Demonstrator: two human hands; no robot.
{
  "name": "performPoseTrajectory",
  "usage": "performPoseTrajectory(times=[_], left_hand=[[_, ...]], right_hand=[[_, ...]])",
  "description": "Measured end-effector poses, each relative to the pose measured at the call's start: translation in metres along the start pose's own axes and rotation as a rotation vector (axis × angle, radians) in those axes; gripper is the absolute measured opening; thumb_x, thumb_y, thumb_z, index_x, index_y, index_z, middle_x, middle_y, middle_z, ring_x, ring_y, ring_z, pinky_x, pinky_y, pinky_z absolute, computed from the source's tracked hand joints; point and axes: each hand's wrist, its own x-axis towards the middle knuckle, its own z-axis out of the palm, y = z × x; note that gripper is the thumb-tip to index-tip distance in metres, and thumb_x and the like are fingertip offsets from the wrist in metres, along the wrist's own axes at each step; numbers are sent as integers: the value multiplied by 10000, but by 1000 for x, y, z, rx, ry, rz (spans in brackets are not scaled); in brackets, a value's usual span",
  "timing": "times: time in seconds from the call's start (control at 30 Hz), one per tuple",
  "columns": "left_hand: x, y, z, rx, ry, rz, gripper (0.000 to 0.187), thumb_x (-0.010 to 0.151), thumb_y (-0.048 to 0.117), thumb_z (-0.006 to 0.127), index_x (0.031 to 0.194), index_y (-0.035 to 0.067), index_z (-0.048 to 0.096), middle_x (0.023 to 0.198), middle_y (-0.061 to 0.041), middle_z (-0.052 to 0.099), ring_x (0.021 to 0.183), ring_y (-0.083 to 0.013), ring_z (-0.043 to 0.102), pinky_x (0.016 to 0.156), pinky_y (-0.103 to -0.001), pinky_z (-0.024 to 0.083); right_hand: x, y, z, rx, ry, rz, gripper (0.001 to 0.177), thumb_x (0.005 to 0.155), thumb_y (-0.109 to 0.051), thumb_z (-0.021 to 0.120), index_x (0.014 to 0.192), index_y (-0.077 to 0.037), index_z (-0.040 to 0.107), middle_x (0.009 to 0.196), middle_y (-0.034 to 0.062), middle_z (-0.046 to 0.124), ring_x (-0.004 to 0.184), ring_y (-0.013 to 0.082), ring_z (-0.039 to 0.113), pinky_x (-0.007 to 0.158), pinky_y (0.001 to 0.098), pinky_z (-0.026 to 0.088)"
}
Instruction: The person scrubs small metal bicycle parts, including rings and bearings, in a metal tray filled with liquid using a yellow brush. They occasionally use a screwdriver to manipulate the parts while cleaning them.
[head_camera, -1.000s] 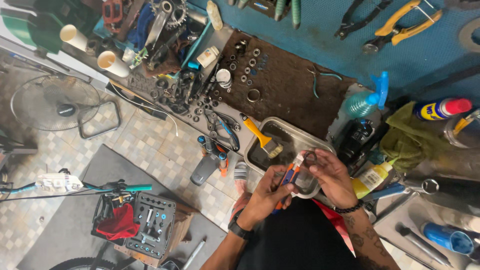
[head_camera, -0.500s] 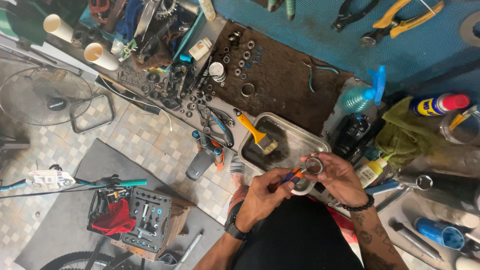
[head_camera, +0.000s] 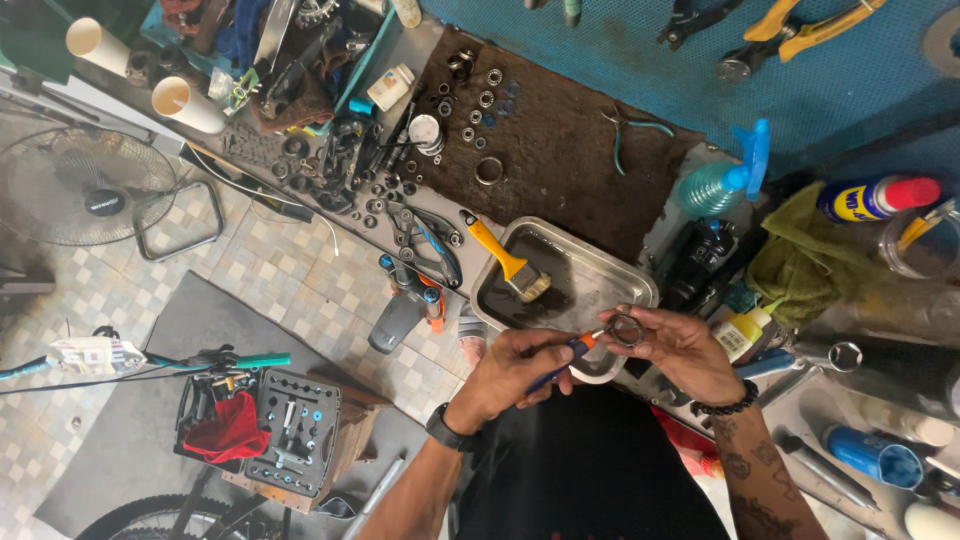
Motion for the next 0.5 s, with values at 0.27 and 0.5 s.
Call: performPoseTrajectory(times=[0.27,0.5], left_hand=[[5,-20,11,198,193,127,408,951,228,716,1279,-13,704,719,-58,689,488,-42,502,422,-202,379],[7,-26,-6,119,40,49,402,937,232,734,1268,5,701,736,-30,698,485,-35,512,401,-206,366]], right_hand=[[-1,13,-2,-143,131,39,464,922,63,685,1349,-116,657,1419,165,626,1373,372,569,1089,578,564],[-2,10,-18,-4,46,173,504,854,107,717,1317,-84,658,1400,218,635,1294,373,605,1046,528,563]])
